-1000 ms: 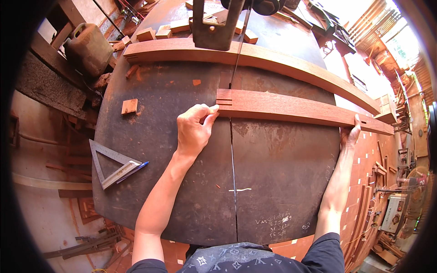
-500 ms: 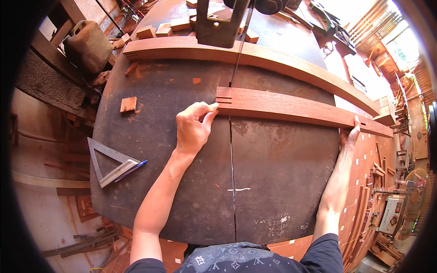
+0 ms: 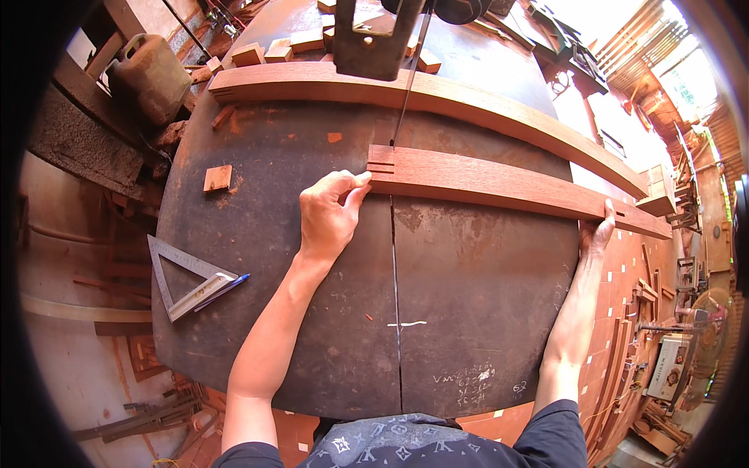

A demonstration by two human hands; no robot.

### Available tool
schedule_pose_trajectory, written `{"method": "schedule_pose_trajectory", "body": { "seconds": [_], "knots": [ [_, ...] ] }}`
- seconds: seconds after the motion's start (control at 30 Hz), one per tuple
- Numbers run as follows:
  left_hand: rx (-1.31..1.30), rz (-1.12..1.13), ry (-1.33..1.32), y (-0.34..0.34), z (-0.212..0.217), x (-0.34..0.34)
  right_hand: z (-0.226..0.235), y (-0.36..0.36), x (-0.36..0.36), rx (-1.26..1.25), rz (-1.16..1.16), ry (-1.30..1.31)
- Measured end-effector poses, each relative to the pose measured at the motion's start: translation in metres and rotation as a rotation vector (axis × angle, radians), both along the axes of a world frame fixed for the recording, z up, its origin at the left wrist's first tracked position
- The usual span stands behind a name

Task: The person carries a long wooden plank to a bandsaw, positions it, and cuts it into smaller pieces. They then use a set square and pencil to mark the plank before making additional cuts.

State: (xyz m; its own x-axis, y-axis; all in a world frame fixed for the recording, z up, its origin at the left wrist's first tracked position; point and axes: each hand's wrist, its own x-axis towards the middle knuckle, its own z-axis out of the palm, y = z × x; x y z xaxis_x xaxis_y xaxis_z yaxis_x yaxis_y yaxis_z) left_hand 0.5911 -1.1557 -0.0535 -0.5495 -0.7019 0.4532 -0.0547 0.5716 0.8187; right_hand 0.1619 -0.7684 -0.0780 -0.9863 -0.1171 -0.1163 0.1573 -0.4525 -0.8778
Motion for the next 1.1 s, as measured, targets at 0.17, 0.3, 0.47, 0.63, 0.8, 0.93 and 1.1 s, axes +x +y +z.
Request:
{"method": "schedule_pose_trajectory", "body": {
  "seconds": [0.17,0.3,0.47,0.63,0.8,0.93,1.1],
  "knots": [
    [-0.005,0.001,-0.013,-0.002,-0.001,-0.001,0.002,-0.002,0.005,0.008,-0.008,0.021],
    [0.0,0.006,0.003,-0.002,-0.001,-0.004,0.004,-0.001,0.004,-0.002,0.001,0.02],
    [-0.013,0.007,0.012,-0.004,-0.003,-0.004,0.003,-0.004,0.003,-0.035,-0.002,-0.014],
    [-0.011,0.008,0.004,-0.004,-0.001,-0.006,0.0,-0.001,-0.001,-0.038,0.009,-0.006],
    [-0.009,0.018,0.022,-0.005,-0.004,-0.007,-0.003,0.001,-0.006,-0.034,0.004,-0.007],
    [0.026,0.026,0.002,-0.007,-0.006,-0.008,-0.006,0.002,-0.008,-0.035,0.003,0.0],
    [0.023,0.022,0.043,-0.005,-0.003,-0.009,-0.002,-0.002,-0.005,-0.023,-0.02,-0.007]
  ]
}}
